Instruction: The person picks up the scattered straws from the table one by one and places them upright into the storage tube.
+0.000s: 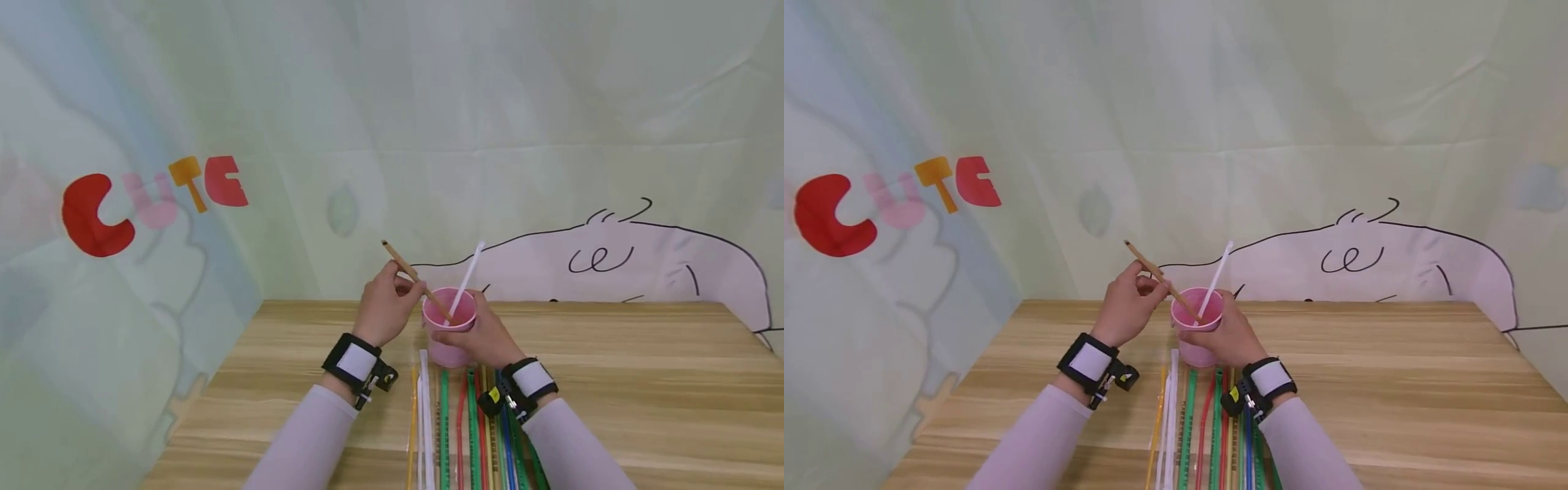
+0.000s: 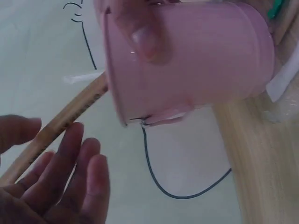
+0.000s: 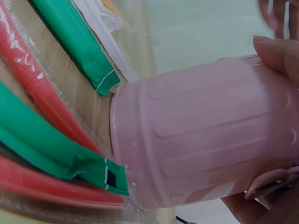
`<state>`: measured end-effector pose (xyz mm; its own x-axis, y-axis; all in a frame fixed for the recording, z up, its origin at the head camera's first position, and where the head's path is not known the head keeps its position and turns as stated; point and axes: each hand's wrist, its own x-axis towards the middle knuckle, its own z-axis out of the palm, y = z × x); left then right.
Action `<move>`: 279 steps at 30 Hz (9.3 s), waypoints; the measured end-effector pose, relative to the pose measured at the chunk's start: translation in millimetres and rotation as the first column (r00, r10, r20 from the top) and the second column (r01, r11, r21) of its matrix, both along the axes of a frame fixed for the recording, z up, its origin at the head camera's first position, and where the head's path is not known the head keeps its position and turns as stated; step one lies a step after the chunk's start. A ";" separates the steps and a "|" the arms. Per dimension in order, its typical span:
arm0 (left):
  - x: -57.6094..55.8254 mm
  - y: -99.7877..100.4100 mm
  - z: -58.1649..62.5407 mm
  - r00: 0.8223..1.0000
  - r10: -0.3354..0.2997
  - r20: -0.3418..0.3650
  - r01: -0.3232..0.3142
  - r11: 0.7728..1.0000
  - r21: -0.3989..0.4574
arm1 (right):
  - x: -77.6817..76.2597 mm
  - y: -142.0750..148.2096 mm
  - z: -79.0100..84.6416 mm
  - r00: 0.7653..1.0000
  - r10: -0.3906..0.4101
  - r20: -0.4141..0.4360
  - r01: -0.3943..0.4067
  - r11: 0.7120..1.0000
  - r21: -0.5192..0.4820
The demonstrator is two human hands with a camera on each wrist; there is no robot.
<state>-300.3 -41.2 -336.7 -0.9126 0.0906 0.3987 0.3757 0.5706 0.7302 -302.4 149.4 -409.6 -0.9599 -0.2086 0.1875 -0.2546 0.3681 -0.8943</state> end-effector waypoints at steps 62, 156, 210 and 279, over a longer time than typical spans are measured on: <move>-12.5 37.2 -85.7 0.968 -0.205 0.148 0.175 0.965 0.196 | -4.0 10.2 -6.7 0.985 0.115 -0.131 -0.099 0.988 0.121; -15.4 39.1 -84.0 0.952 -0.227 0.207 0.185 0.961 0.205 | 61.7 58.4 149.9 0.899 -0.296 -0.321 0.372 0.905 0.207; -9.6 45.0 -79.0 0.946 -0.255 0.199 0.197 0.942 0.271 | 33.2 42.2 53.2 0.975 -0.212 0.074 0.198 0.967 0.162; 106.8 -10.7 -54.4 0.963 -0.039 0.268 0.173 0.850 -0.498 | 1.0 9.2 4.0 0.990 -0.084 -0.115 0.092 0.994 0.066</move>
